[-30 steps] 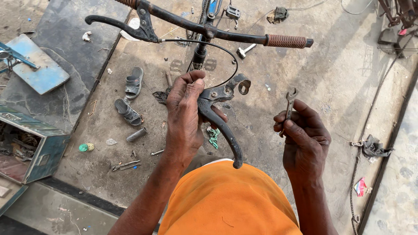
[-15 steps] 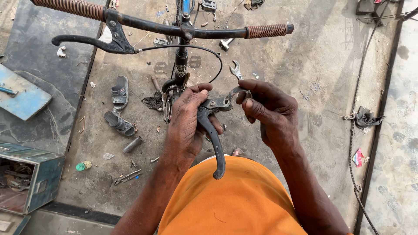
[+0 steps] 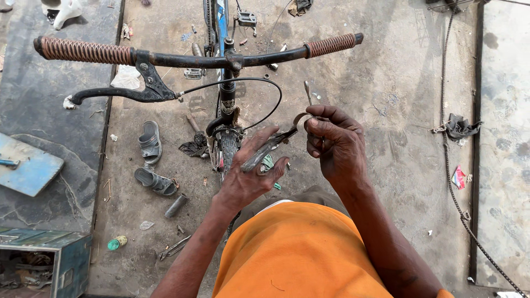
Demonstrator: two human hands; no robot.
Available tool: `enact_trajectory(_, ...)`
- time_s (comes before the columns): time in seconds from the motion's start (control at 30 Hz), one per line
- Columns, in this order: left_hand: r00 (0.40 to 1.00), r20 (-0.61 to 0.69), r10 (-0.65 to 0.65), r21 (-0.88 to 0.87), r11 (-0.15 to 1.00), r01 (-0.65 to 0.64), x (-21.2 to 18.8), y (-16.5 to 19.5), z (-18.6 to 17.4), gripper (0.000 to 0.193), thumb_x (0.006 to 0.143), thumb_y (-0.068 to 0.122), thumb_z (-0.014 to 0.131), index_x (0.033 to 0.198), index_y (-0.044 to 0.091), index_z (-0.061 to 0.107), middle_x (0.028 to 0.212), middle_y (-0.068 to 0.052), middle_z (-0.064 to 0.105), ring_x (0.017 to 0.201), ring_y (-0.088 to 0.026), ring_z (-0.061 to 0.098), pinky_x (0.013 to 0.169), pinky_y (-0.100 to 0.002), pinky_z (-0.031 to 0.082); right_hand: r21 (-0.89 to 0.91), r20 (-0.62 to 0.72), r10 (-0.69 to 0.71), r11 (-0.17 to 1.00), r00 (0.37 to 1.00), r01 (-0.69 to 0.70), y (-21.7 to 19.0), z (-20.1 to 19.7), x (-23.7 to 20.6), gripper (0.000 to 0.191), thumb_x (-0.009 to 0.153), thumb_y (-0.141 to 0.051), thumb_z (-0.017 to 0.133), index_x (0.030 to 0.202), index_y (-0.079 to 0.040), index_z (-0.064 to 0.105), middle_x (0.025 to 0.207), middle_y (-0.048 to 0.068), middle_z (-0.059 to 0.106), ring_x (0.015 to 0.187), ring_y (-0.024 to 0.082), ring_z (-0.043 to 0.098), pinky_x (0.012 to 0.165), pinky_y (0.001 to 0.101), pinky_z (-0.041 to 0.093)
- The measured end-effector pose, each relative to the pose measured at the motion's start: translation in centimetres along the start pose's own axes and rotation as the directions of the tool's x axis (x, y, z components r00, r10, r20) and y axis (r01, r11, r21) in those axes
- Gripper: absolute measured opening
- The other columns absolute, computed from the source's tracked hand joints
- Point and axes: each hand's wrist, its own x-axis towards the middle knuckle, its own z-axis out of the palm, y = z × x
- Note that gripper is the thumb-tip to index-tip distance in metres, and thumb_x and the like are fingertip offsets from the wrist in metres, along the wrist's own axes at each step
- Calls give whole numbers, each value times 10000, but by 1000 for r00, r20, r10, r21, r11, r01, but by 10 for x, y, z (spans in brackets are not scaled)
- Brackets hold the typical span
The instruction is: The person repairs a bicycle brake lever on the handlebar of a bicycle lying on the ground. They loosen the lever mount with a wrench, reposition the brake lever on the handlebar, tighten it with a screwdriver, and test the lever by squeezing it.
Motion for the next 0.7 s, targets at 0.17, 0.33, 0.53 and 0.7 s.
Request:
enact_trajectory(0.17,887,240,-395,-250,858,449,10,-25,30,425,955,224,759,1339,98,630,1148,-107,781,979,-149,782,798,-290,674,104,7,-63,993,998,62,9,-13,8,193,959,33,666,1145,81,649,837,76,625,615,88,485,508,230,408)
enact_trajectory(0.33,958,199,-208,-575,767,286,22,-40,58,391,1021,174,706,1359,10,594,1260,-142,717,1210,-188,694,982,-309,614,227,27,-41,973,999,34,7,-25,23,196,980,5,647,1160,83,657,861,87,633,621,78,489,504,205,408)
enact_trajectory(0.53,852,295,-432,-622,591,514,43,-48,71,370,1007,181,669,1321,-11,626,1044,-94,750,952,-172,760,806,-282,653,155,55,-16,988,998,7,-15,-52,45,260,1035,-81,601,1227,83,664,892,118,673,629,98,538,501,222,432)
enact_trajectory(0.7,870,120,-478,-185,851,492,100,-66,35,291,974,150,688,1224,3,706,883,-108,752,678,-164,675,588,-290,561,-18,80,-18,1000,997,19,-42,-96,73,267,1024,-55,585,1252,63,660,956,146,721,642,93,577,512,231,448)
